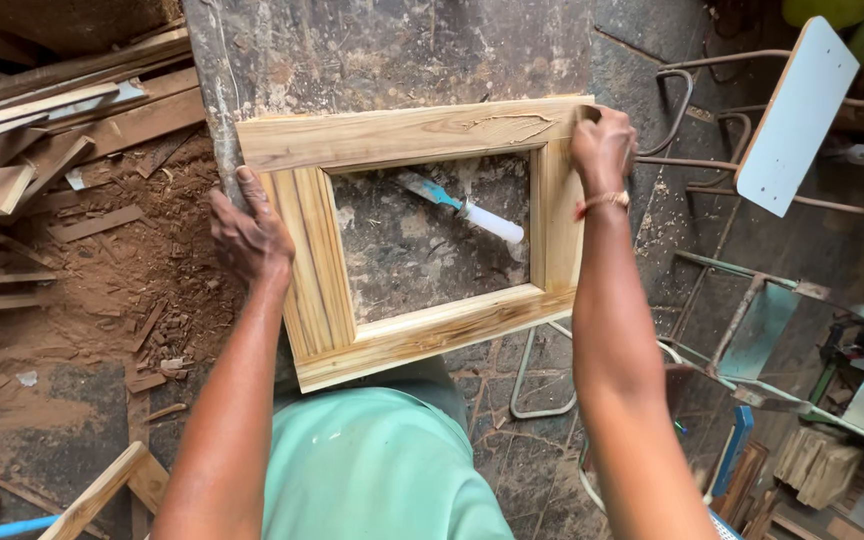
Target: The person sands a rectangular wooden frame using a sanding block, focusing on the edges and corners. They rotate the frame to access different sides and occasionally use their fingers to smooth the surface.
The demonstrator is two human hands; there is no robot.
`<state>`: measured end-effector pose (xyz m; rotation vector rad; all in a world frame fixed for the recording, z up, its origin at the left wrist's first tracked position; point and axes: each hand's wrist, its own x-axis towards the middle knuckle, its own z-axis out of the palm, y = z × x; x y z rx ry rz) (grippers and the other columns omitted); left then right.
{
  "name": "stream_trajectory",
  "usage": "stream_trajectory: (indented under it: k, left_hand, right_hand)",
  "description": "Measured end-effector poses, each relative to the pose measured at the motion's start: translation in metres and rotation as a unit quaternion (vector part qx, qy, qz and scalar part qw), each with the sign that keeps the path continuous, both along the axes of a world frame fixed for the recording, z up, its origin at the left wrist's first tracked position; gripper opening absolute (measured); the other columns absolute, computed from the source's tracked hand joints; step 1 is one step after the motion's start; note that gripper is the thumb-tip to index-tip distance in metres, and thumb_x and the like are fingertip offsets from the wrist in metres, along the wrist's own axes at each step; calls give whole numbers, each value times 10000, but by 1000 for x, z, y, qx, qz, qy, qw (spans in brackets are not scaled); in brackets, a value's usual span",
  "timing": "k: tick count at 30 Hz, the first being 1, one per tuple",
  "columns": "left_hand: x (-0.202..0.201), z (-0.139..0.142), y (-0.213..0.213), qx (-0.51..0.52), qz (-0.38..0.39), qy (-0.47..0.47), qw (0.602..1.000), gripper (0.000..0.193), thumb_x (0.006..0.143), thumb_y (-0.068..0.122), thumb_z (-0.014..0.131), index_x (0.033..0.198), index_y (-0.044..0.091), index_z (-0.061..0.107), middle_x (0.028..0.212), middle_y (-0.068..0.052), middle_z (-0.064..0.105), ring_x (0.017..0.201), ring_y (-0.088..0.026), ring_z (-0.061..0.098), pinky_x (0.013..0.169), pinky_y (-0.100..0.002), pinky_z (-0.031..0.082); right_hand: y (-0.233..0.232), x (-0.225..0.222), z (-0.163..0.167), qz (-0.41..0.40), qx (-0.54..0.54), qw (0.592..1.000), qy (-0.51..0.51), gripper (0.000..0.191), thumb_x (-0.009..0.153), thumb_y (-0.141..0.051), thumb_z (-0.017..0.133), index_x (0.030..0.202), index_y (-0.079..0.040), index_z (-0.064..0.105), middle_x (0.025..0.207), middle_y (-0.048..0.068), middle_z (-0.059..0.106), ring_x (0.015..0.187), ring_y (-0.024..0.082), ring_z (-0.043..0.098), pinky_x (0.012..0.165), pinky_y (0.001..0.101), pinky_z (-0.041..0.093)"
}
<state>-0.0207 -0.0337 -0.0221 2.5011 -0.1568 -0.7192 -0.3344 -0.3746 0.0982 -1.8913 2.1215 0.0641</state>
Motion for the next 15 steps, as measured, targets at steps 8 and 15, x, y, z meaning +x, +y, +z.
stream_trajectory:
  k: [8,15]
  left_hand:
    - [-3,2,-2,12,-25,-15,999,927,949,845,145,1240,66,554,983,-147,638,803,-268,644,573,-434,472]
    - [-10,-7,-7,-211,55,0,976,1081,979,919,261,1460,-44,369,1223,-291,548,963,-338,636,684,-481,551]
  right_hand:
    - [44,84,-30,92,9,994,-55,250,860,-124,517,984,-49,721,785,109,665,666,211,642,575,364,504]
    - [101,132,26,110,135,887,-428,320,947,-95,599,1232,-17,722,946,96,682,800,163,629,684,299,551]
